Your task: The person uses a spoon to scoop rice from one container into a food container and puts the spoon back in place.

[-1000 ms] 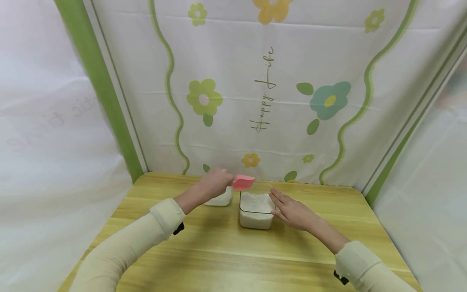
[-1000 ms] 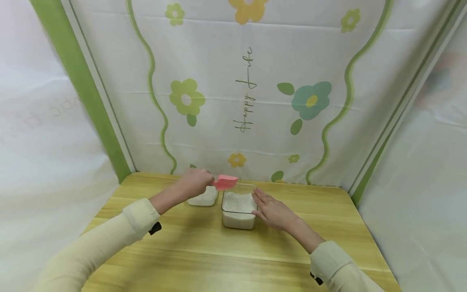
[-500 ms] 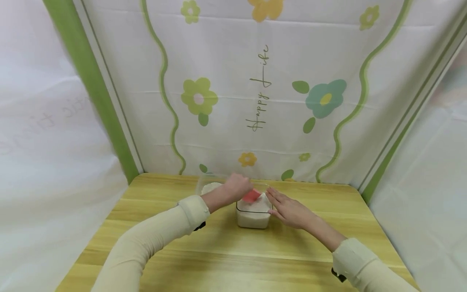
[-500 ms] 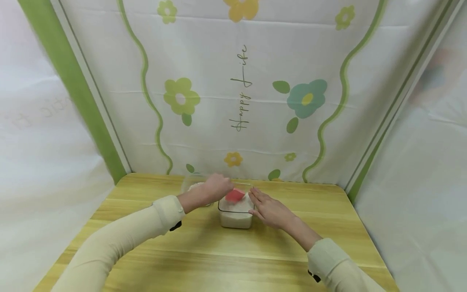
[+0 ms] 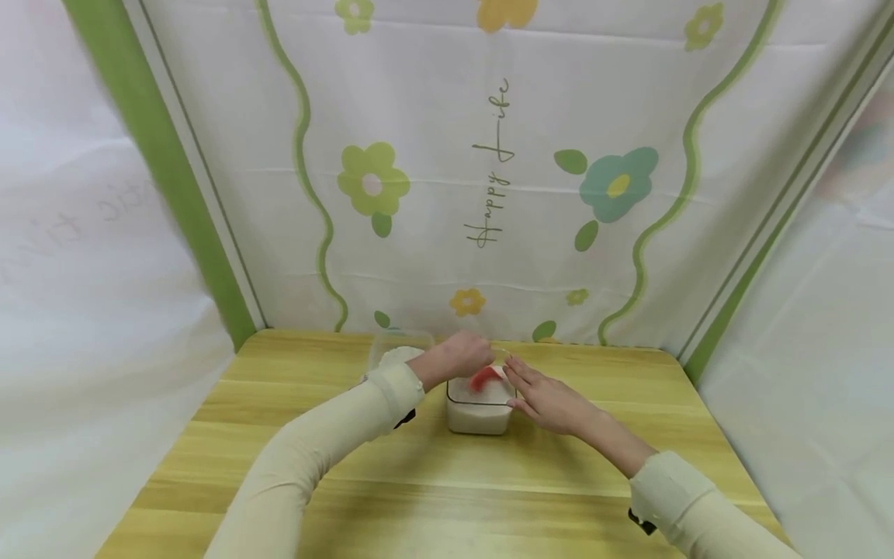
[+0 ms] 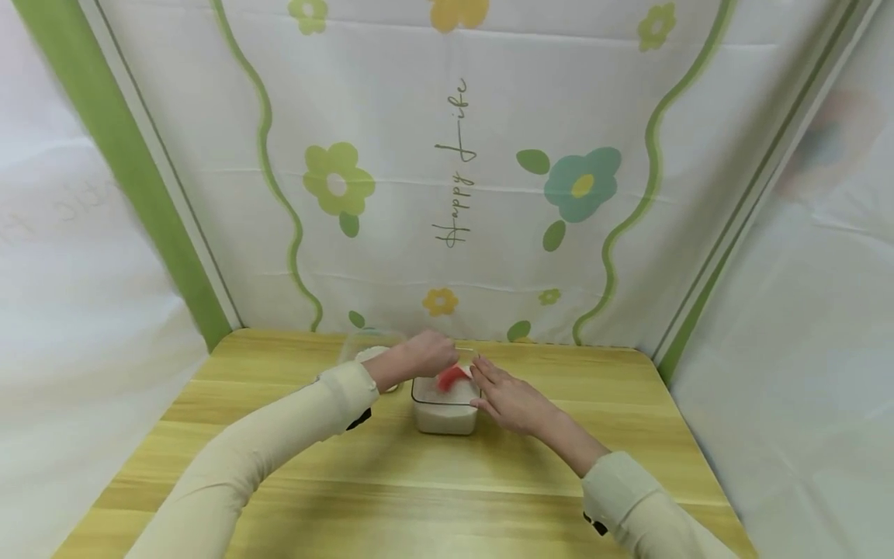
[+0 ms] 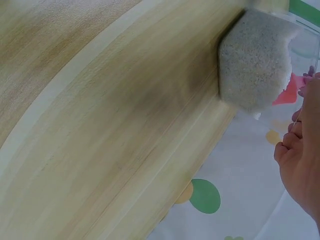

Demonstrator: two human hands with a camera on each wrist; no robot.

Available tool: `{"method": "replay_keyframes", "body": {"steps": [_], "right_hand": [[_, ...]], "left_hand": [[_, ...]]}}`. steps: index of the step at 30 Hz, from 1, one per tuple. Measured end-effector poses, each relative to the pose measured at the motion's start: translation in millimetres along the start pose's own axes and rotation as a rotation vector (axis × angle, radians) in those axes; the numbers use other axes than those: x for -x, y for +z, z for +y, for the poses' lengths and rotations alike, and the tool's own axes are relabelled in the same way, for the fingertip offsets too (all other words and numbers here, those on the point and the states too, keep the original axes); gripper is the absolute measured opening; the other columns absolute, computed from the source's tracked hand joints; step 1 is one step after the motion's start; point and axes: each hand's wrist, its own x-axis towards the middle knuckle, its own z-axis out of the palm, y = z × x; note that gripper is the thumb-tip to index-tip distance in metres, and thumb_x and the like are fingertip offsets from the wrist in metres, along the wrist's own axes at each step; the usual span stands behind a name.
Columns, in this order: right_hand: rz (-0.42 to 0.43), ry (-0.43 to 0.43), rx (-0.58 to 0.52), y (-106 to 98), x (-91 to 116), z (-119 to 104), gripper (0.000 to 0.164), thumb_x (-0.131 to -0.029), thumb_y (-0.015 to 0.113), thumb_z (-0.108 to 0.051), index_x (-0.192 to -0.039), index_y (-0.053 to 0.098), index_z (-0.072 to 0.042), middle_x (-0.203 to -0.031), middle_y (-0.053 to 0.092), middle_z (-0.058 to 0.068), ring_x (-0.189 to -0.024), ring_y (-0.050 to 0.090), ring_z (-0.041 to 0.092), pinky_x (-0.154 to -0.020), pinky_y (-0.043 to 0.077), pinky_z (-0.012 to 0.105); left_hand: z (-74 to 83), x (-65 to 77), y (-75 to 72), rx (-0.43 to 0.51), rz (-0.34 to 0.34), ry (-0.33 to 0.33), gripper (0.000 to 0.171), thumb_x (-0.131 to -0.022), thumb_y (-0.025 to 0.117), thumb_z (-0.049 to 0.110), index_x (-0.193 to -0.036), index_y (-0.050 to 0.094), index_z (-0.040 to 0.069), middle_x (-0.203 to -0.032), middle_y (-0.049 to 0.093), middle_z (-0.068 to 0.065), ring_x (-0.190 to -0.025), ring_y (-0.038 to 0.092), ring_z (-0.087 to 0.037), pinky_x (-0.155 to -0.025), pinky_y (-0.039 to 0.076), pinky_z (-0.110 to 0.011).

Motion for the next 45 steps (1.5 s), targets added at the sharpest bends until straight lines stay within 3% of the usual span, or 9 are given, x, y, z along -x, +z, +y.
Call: {"method": "replay_keyframes", "body": {"steps": [9, 14, 20, 31, 35, 38, 45], "right_hand": [[0.007, 0.002, -0.022, 3.2, -2.1, -0.8, 0.065, -0.105, 0.048, -0.038, -0.152, 0.033, 0.003, -0.161, 0.026, 0.025, -0.145, 0.037, 0.038, -0.105, 0.045, 0.048], [0.016, 0.009, -0.027, 3.1, -2.6, -2.6, 0.065, -0.104, 0.051, -0.035, -0.151, 0.034, 0.005, -0.160, 0.027, 0.026, -0.146, 0.035, 0.038, -0.106, 0.044, 0.049], [0.002, 0.023, -0.032, 3.4, -1.4, -3.7, 0.064, -0.104, 0.050, -0.035, -0.152, 0.033, 0.004, -0.162, 0.023, 0.023, -0.147, 0.033, 0.038, -0.107, 0.044, 0.049], [0.003, 0.027, -0.041, -0.5, -2.0, -6.3, 0.064, -0.104, 0.051, -0.034, -0.152, 0.033, 0.004, -0.162, 0.024, 0.024, -0.146, 0.035, 0.038, -0.105, 0.046, 0.049], [0.004, 0.018, -0.033, 1.8, -2.6, -6.2, 0.064, -0.104, 0.049, -0.035, -0.153, 0.032, 0.004, -0.163, 0.022, 0.023, -0.146, 0.033, 0.038, -0.105, 0.045, 0.048], [0.010, 0.016, -0.035, 3.0, -3.0, -5.8, 0.065, -0.104, 0.049, -0.035, -0.153, 0.031, 0.003, -0.163, 0.021, 0.022, -0.147, 0.033, 0.038, -0.105, 0.045, 0.048], [0.026, 0.009, -0.012, 4.4, -2.6, -3.1, 0.064, -0.104, 0.051, -0.034, -0.153, 0.032, 0.004, -0.163, 0.022, 0.023, -0.146, 0.035, 0.037, -0.104, 0.046, 0.047]], "left_hand": [[-6.2, 6.9, -4.0, 0.088, -0.054, 0.064, 0.016, -0.099, 0.056, 0.012, -0.095, 0.072, 0.015, -0.096, 0.071, 0.003, -0.077, 0.061, -0.009, -0.069, 0.054, -0.025], [-14.2, 10.4, -8.3, 0.304, -0.137, 0.065, 0.011, -0.095, 0.062, 0.007, -0.089, 0.070, 0.012, -0.080, 0.069, 0.003, -0.066, 0.060, -0.008, -0.058, 0.049, -0.022], [-17.9, 10.4, -6.6, 0.541, -0.262, 0.028, 0.024, -0.095, 0.060, 0.005, -0.078, 0.075, 0.009, -0.059, 0.065, 0.003, -0.063, 0.070, -0.015, -0.049, 0.044, -0.021], [-17.1, 1.7, 1.5, 0.619, -0.291, 0.027, 0.041, -0.097, 0.061, 0.011, -0.056, 0.064, 0.017, -0.055, 0.063, 0.005, -0.050, 0.059, -0.007, -0.048, 0.040, -0.020], [-22.6, 1.5, 2.7, 0.598, -0.326, 0.068, 0.043, -0.097, 0.058, 0.011, -0.055, 0.063, 0.017, -0.051, 0.058, 0.007, -0.044, 0.046, -0.003, -0.047, 0.032, -0.019], [-29.0, 3.7, 2.0, 0.626, -0.351, 0.101, 0.046, -0.099, 0.053, 0.008, -0.054, 0.064, 0.014, -0.049, 0.056, 0.006, -0.041, 0.035, -0.004, -0.047, 0.025, -0.021], [-40.8, 19.8, 4.4, 0.767, -0.327, 0.133, 0.052, -0.101, 0.049, 0.005, -0.054, 0.068, 0.014, -0.049, 0.059, 0.005, -0.039, 0.028, -0.006, -0.046, 0.021, -0.023]]}}
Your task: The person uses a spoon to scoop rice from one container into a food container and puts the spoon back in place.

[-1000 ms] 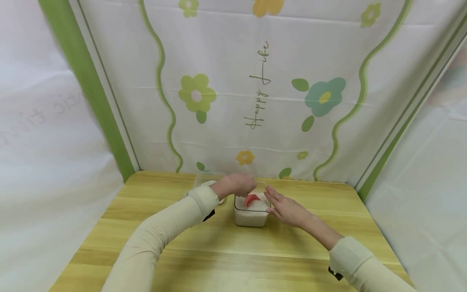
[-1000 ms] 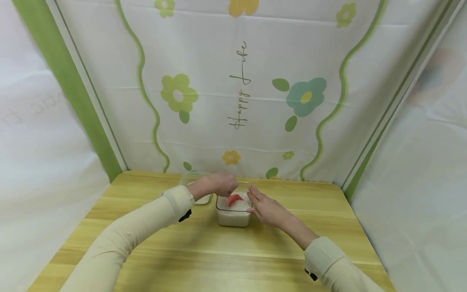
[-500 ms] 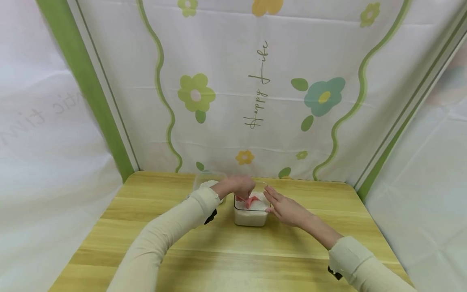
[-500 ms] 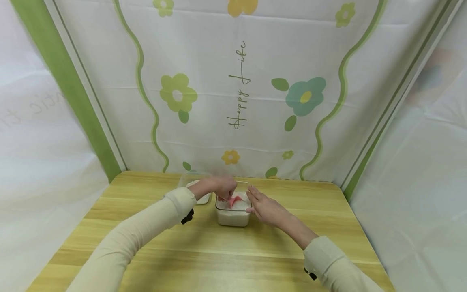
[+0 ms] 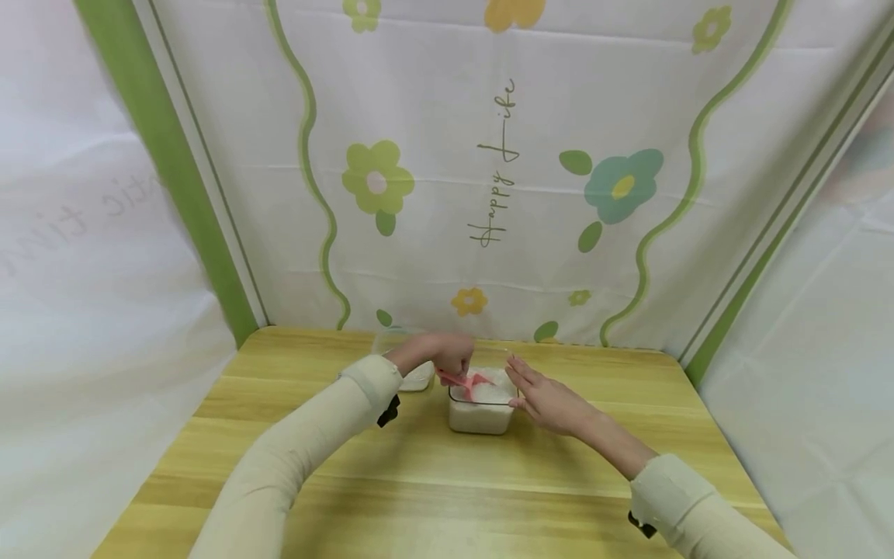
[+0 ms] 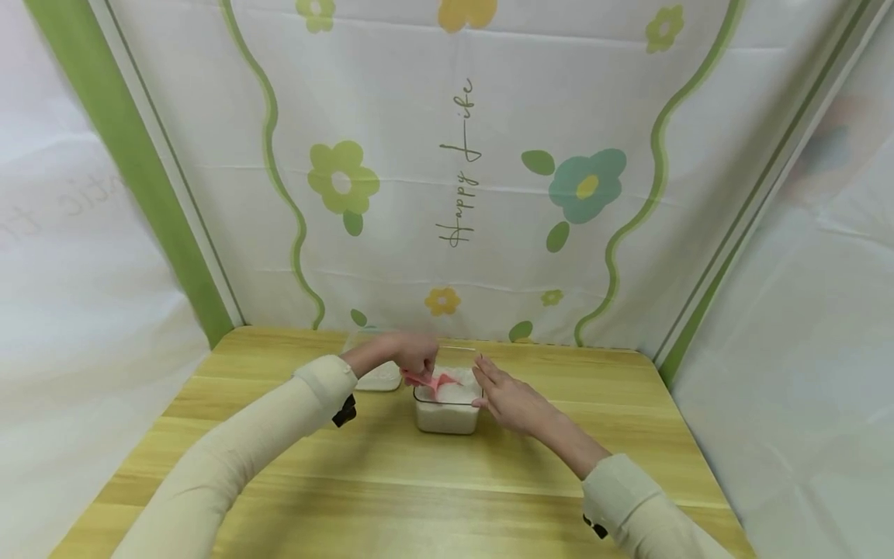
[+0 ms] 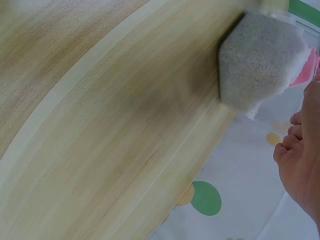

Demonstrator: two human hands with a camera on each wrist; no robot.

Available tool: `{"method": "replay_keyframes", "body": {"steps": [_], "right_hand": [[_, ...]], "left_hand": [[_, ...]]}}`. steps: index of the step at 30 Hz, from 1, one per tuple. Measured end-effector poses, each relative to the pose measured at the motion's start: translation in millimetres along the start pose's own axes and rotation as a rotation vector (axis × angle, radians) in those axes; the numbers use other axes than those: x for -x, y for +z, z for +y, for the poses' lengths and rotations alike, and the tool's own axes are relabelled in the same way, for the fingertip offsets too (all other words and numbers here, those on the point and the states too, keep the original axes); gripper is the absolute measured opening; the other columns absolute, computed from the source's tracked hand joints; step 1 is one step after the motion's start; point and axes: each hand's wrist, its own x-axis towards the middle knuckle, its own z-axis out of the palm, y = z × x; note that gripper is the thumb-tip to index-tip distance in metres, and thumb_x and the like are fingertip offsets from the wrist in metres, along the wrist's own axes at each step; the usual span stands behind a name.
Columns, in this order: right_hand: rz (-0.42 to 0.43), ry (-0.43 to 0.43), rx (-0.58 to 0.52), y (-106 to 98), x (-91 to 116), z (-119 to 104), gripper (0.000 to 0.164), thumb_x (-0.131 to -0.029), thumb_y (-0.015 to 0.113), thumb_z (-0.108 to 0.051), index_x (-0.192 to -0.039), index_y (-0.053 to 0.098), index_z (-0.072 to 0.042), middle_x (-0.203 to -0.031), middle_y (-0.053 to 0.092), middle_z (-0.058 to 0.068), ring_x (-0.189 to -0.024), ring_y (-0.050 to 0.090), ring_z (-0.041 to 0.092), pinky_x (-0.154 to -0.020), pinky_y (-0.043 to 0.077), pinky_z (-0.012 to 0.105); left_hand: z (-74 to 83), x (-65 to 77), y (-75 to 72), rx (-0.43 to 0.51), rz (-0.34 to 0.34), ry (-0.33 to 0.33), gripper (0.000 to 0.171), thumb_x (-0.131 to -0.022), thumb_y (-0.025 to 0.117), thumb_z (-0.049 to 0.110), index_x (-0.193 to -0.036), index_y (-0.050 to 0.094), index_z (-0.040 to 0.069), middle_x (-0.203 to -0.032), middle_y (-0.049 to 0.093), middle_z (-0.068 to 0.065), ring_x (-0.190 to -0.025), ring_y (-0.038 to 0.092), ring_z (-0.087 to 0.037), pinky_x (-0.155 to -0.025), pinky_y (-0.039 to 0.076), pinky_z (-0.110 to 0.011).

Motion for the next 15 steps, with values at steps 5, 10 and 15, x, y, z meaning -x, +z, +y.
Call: {"method": "replay_keyframes", "body": {"steps": [5, 10, 15], "right_hand": [[0.001, -0.006, 0.008, -0.6, -0.2, -0.9, 0.064, -0.104, 0.050, -0.035, -0.152, 0.033, 0.004, -0.162, 0.025, 0.024, -0.146, 0.034, 0.037, -0.103, 0.047, 0.047], [-0.005, 0.004, -0.001, -1.0, 2.0, -2.4, 0.064, -0.104, 0.050, -0.035, -0.152, 0.033, 0.004, -0.162, 0.023, 0.023, -0.147, 0.033, 0.037, -0.103, 0.047, 0.047], [-0.004, 0.007, 0.001, -2.3, 1.8, -3.3, 0.064, -0.104, 0.049, -0.035, -0.152, 0.033, 0.004, -0.162, 0.024, 0.023, -0.147, 0.032, 0.037, -0.103, 0.047, 0.047]], "left_hand": [[-7.5, 11.3, 8.4, 0.084, 0.044, 0.018, 0.051, -0.101, 0.048, 0.005, -0.054, 0.065, 0.015, -0.058, 0.069, -0.002, -0.040, 0.033, -0.006, -0.047, 0.024, -0.022], [-14.0, 20.6, 18.0, 0.201, 0.089, 0.047, 0.042, -0.102, 0.052, 0.008, -0.067, 0.076, 0.007, -0.074, 0.074, -0.018, -0.045, 0.052, -0.006, -0.049, 0.032, -0.020], [-20.0, 28.6, 27.1, 0.320, 0.142, 0.101, 0.043, -0.102, 0.055, 0.009, -0.063, 0.072, 0.000, -0.068, 0.071, -0.019, -0.049, 0.061, -0.007, -0.051, 0.040, -0.020]]}}
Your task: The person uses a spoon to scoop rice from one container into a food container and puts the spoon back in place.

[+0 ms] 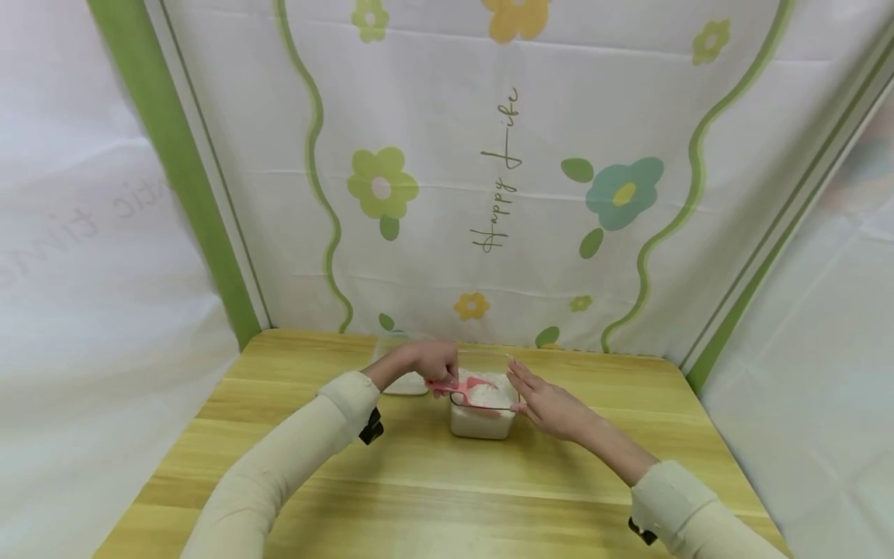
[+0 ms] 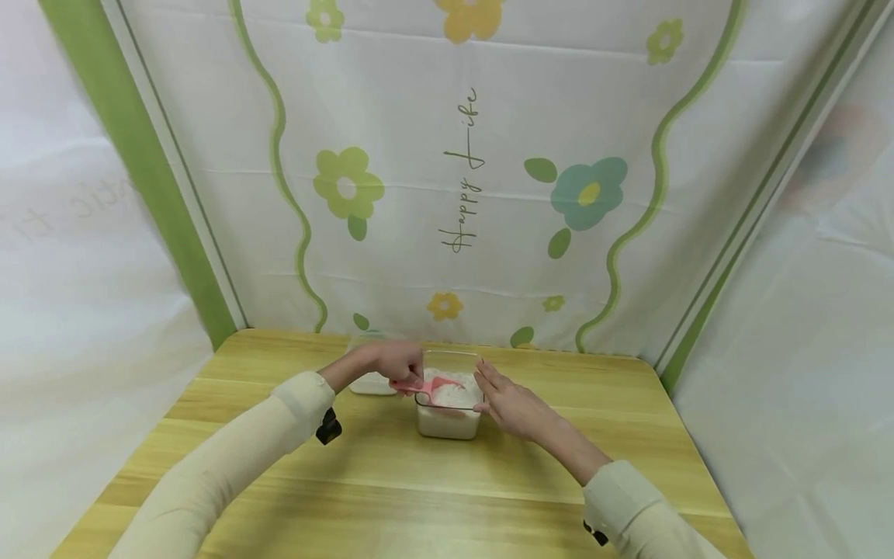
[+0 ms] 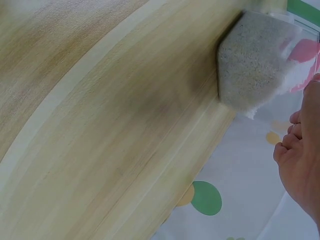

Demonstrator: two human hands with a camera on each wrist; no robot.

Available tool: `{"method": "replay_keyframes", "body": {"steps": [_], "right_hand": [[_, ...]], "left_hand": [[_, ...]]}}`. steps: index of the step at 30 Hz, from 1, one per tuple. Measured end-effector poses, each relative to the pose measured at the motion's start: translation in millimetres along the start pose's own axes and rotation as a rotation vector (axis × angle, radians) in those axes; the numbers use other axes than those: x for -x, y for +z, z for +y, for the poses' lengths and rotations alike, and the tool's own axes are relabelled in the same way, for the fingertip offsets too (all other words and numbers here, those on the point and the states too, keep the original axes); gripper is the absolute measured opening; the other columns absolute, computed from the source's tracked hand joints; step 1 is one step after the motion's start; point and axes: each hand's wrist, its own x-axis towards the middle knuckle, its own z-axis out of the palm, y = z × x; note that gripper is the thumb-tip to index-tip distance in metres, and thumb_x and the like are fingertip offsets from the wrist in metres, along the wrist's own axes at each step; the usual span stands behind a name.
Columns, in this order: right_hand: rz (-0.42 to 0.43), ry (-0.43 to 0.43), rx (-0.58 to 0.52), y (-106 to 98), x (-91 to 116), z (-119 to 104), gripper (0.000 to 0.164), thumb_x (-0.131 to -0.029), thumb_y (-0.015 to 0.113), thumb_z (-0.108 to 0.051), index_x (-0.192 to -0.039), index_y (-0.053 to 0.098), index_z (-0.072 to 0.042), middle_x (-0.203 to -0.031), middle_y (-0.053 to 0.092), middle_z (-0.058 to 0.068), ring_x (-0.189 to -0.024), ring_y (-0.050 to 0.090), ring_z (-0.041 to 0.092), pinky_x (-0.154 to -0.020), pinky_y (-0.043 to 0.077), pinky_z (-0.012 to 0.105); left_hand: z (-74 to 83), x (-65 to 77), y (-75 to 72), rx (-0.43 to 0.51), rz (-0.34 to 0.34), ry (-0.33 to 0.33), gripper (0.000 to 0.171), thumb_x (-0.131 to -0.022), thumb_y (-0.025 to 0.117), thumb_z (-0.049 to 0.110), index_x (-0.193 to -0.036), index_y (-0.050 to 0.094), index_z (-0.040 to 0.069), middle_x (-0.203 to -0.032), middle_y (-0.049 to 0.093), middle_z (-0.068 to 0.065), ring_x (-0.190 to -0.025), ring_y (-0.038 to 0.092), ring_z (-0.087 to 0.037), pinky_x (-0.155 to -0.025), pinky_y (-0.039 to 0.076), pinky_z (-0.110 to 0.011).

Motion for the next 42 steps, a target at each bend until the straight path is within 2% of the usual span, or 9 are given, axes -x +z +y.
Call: {"method": "replay_keyframes", "body": {"steps": [3, 6, 14, 18, 24, 29, 33, 35, 42], "right_hand": [[0.000, -0.001, 0.001, 0.4, 0.3, -0.4, 0.064, -0.105, 0.049, -0.035, -0.152, 0.033, 0.004, -0.162, 0.025, 0.024, -0.146, 0.034, 0.037, -0.103, 0.047, 0.048], [0.009, -0.006, -0.003, 0.8, 1.0, -0.4, 0.064, -0.105, 0.049, -0.035, -0.152, 0.033, 0.005, -0.161, 0.025, 0.025, -0.146, 0.035, 0.038, -0.102, 0.048, 0.048], [0.042, -0.018, 0.012, 4.8, 2.8, 2.6, 0.064, -0.105, 0.047, -0.038, -0.151, 0.035, 0.005, -0.160, 0.027, 0.025, -0.144, 0.037, 0.038, -0.102, 0.048, 0.048], [0.033, -0.015, 0.005, 4.6, 2.8, 2.2, 0.064, -0.105, 0.047, -0.038, -0.151, 0.035, 0.005, -0.161, 0.026, 0.024, -0.146, 0.035, 0.037, -0.103, 0.047, 0.048], [0.011, -0.006, -0.009, 2.3, 2.5, 0.2, 0.065, -0.105, 0.046, -0.038, -0.152, 0.033, 0.005, -0.162, 0.024, 0.024, -0.147, 0.033, 0.038, -0.106, 0.044, 0.049], [0.017, -0.011, -0.001, 2.6, 3.0, 1.1, 0.065, -0.106, 0.045, -0.039, -0.151, 0.034, 0.005, -0.161, 0.025, 0.024, -0.146, 0.033, 0.038, -0.105, 0.045, 0.049], [0.020, -0.014, -0.003, 3.3, 2.6, 2.1, 0.064, -0.105, 0.045, -0.039, -0.151, 0.034, 0.005, -0.161, 0.025, 0.024, -0.146, 0.033, 0.038, -0.104, 0.046, 0.048], [0.020, -0.013, -0.005, 3.2, 2.4, 2.4, 0.064, -0.105, 0.046, -0.038, -0.152, 0.034, 0.005, -0.162, 0.025, 0.023, -0.146, 0.034, 0.038, -0.104, 0.046, 0.048], [0.020, -0.015, -0.001, 2.9, 1.4, 2.5, 0.064, -0.106, 0.046, -0.037, -0.152, 0.033, 0.005, -0.161, 0.025, 0.024, -0.145, 0.035, 0.038, -0.102, 0.048, 0.048]], "left_hand": [[-3.1, 5.6, 3.7, 0.046, 0.026, 0.031, 0.043, -0.102, 0.055, 0.008, -0.062, 0.071, 0.001, -0.066, 0.070, -0.019, -0.047, 0.058, -0.007, -0.051, 0.040, -0.021], [-6.3, 10.7, 6.9, 0.099, 0.041, 0.028, 0.042, -0.102, 0.054, 0.008, -0.064, 0.071, -0.001, -0.071, 0.069, -0.027, -0.045, 0.054, -0.008, -0.048, 0.037, -0.021], [-18.4, 23.4, 16.1, 0.160, 0.129, 0.032, 0.040, -0.102, 0.054, 0.007, -0.067, 0.073, 0.004, -0.071, 0.070, -0.025, -0.042, 0.041, -0.008, -0.046, 0.031, -0.021], [-22.6, 29.5, 18.0, 0.232, 0.160, 0.010, 0.037, -0.102, 0.054, 0.006, -0.071, 0.074, 0.006, -0.072, 0.071, -0.023, -0.045, 0.045, -0.008, -0.047, 0.033, -0.021], [-21.6, 38.4, 14.3, 0.288, 0.188, 0.025, 0.034, -0.101, 0.053, 0.004, -0.076, 0.075, 0.000, -0.069, 0.071, -0.019, -0.049, 0.054, -0.011, -0.051, 0.040, -0.023], [-21.8, 44.1, 11.0, 0.352, 0.186, 0.019, 0.032, -0.101, 0.052, 0.002, -0.080, 0.072, -0.007, -0.060, 0.064, -0.013, -0.056, 0.063, -0.011, -0.054, 0.043, -0.023], [-25.1, 48.3, 9.2, 0.378, 0.205, -0.003, 0.031, -0.102, 0.051, 0.002, -0.079, 0.071, -0.007, -0.054, 0.055, -0.005, -0.061, 0.069, -0.016, -0.054, 0.044, -0.024], [-26.0, 51.4, 7.6, 0.371, 0.215, -0.013, 0.031, -0.102, 0.052, 0.002, -0.080, 0.070, -0.009, -0.053, 0.054, -0.005, -0.064, 0.072, -0.018, -0.054, 0.045, -0.023], [-30.0, 64.7, 3.1, 0.404, 0.236, -0.019, 0.030, -0.101, 0.052, 0.001, -0.080, 0.070, -0.011, -0.061, 0.065, -0.015, -0.057, 0.066, -0.011, -0.052, 0.042, -0.023]]}}
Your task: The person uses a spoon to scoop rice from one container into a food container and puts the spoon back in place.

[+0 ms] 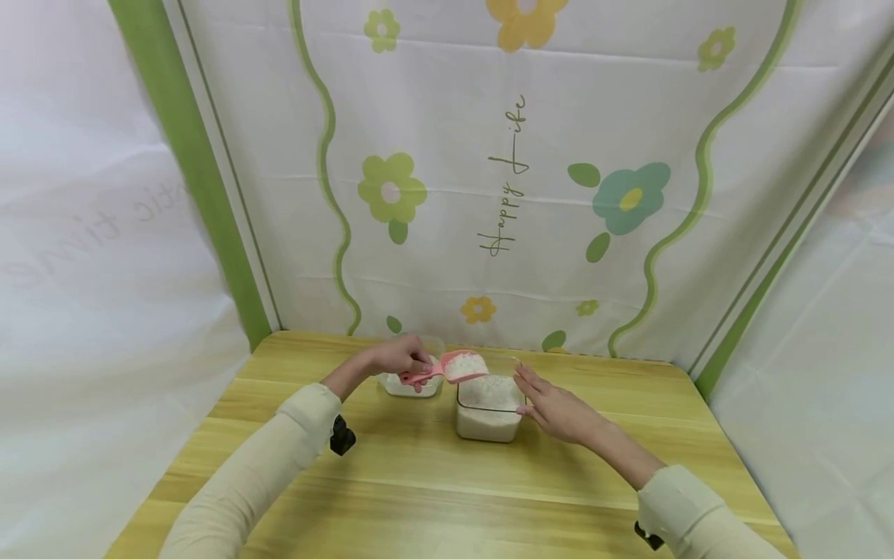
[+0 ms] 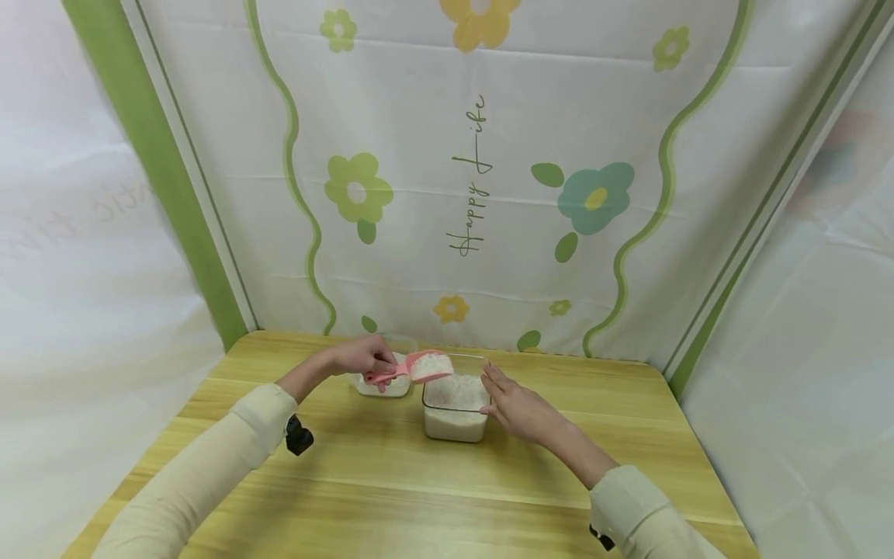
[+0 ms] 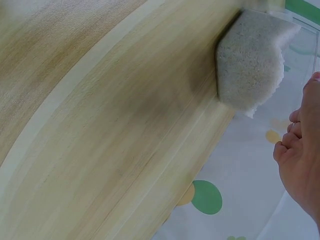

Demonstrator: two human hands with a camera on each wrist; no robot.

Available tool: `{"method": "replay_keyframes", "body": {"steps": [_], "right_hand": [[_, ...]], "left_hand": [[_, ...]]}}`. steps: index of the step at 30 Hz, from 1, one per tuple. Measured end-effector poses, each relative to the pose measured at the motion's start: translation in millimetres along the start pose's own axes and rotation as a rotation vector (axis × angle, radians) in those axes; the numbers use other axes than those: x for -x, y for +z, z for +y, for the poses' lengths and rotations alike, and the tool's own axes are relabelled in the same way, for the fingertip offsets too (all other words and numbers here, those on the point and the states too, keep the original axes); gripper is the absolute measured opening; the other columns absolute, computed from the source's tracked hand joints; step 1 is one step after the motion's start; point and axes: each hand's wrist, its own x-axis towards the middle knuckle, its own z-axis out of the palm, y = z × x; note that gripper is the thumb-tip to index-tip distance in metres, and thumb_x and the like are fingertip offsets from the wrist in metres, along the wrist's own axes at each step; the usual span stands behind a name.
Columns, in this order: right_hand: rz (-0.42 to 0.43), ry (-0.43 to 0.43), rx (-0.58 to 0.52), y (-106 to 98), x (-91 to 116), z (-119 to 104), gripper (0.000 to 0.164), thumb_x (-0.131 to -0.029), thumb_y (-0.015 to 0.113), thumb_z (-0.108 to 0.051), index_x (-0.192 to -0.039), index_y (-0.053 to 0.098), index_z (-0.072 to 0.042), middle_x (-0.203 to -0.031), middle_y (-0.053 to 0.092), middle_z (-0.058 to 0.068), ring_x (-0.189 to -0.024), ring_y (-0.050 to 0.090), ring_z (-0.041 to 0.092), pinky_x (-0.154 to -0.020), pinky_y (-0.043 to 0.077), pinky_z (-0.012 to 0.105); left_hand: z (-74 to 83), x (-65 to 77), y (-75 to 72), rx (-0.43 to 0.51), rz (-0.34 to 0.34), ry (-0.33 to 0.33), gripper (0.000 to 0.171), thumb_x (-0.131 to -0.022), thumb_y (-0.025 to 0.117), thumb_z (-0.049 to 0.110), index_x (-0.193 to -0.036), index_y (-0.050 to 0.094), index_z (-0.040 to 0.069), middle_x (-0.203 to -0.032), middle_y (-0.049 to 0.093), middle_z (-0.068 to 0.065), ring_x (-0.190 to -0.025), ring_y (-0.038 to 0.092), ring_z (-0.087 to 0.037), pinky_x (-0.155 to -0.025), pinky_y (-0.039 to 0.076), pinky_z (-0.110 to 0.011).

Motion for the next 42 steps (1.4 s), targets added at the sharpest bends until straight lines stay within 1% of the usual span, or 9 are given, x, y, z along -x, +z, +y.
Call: {"method": "replay_keyframes", "body": {"steps": [6, 11, 14, 20, 23, 26, 29, 33, 42], "right_hand": [[-0.010, 0.003, -0.009, -2.6, -0.8, -2.2, 0.064, -0.105, 0.047, -0.036, -0.152, 0.032, 0.005, -0.161, 0.025, 0.024, -0.146, 0.034, 0.038, -0.104, 0.046, 0.049], [-0.025, 0.017, -0.020, -3.9, 0.1, -4.2, 0.065, -0.106, 0.045, -0.038, -0.153, 0.031, 0.005, -0.162, 0.023, 0.024, -0.147, 0.032, 0.039, -0.105, 0.045, 0.049], [-0.028, 0.020, -0.023, -3.6, 0.7, -4.2, 0.065, -0.106, 0.044, -0.039, -0.153, 0.031, 0.004, -0.162, 0.022, 0.024, -0.147, 0.033, 0.038, -0.105, 0.045, 0.049], [-0.027, 0.022, -0.022, -2.4, 0.9, -3.2, 0.065, -0.106, 0.045, -0.038, -0.153, 0.030, 0.004, -0.162, 0.022, 0.023, -0.147, 0.032, 0.038, -0.105, 0.045, 0.048], [-0.029, 0.025, -0.024, -2.2, 0.7, -3.1, 0.065, -0.106, 0.045, -0.038, -0.153, 0.030, 0.004, -0.162, 0.022, 0.023, -0.147, 0.032, 0.038, -0.105, 0.045, 0.048], [-0.033, 0.029, -0.027, -1.8, 0.2, -2.9, 0.065, -0.106, 0.046, -0.038, -0.154, 0.029, 0.004, -0.162, 0.022, 0.023, -0.147, 0.032, 0.038, -0.105, 0.045, 0.048], [-0.037, 0.037, -0.031, -1.6, -0.1, -2.4, 0.065, -0.105, 0.047, -0.036, -0.154, 0.029, 0.003, -0.163, 0.022, 0.023, -0.147, 0.032, 0.037, -0.105, 0.045, 0.047], [-0.031, 0.032, -0.033, -1.4, 0.1, -1.8, 0.065, -0.105, 0.048, -0.036, -0.154, 0.029, 0.003, -0.163, 0.021, 0.022, -0.146, 0.034, 0.036, -0.105, 0.046, 0.047], [-0.036, 0.031, -0.036, -0.4, 0.4, 0.1, 0.066, -0.106, 0.045, -0.039, -0.154, 0.028, 0.002, -0.164, 0.020, 0.021, -0.147, 0.033, 0.036, -0.106, 0.044, 0.047]], "left_hand": [[-7.0, 10.2, -6.7, 0.029, 0.025, -0.015, 0.031, -0.101, 0.050, 0.000, -0.078, 0.069, -0.008, -0.059, 0.060, -0.007, -0.058, 0.067, -0.012, -0.052, 0.041, -0.023], [-11.2, 20.1, -11.2, 0.030, 0.049, -0.026, 0.029, -0.101, 0.051, 0.001, -0.082, 0.070, -0.010, -0.064, 0.064, -0.016, -0.059, 0.067, -0.012, -0.052, 0.042, -0.024], [-16.0, 24.7, -13.6, 0.031, 0.061, -0.019, 0.030, -0.102, 0.051, 0.002, -0.082, 0.070, -0.009, -0.065, 0.065, -0.015, -0.059, 0.067, -0.012, -0.052, 0.043, -0.023], [-26.6, 32.5, -20.1, 0.048, 0.086, -0.026, 0.030, -0.101, 0.051, 0.001, -0.082, 0.071, -0.009, -0.066, 0.065, -0.006, -0.064, 0.072, -0.025, -0.054, 0.049, -0.024], [-30.9, 36.8, -23.1, 0.046, 0.104, -0.038, 0.029, -0.101, 0.052, 0.000, -0.082, 0.071, -0.011, -0.067, 0.067, -0.008, -0.063, 0.072, -0.023, -0.054, 0.050, -0.026], [-35.2, 41.3, -25.3, 0.045, 0.111, -0.041, 0.031, -0.101, 0.052, 0.001, -0.078, 0.068, -0.011, -0.064, 0.065, -0.010, -0.058, 0.068, -0.012, -0.051, 0.046, -0.023], [-39.6, 44.9, -27.6, 0.026, 0.116, -0.041, 0.033, -0.101, 0.051, 0.001, -0.073, 0.066, -0.007, -0.064, 0.064, -0.019, -0.055, 0.065, -0.012, -0.049, 0.039, -0.021], [-45.2, 49.0, -31.3, -0.033, 0.131, -0.045, 0.034, -0.101, 0.051, 0.001, -0.073, 0.069, -0.003, -0.066, 0.065, -0.025, -0.052, 0.061, -0.011, -0.050, 0.040, -0.022], [-49.5, 51.2, -36.8, -0.142, 0.150, -0.125, 0.033, -0.099, 0.053, 0.000, -0.073, 0.072, -0.002, -0.065, 0.069, -0.019, -0.053, 0.064, -0.011, -0.050, 0.044, -0.024]]}}
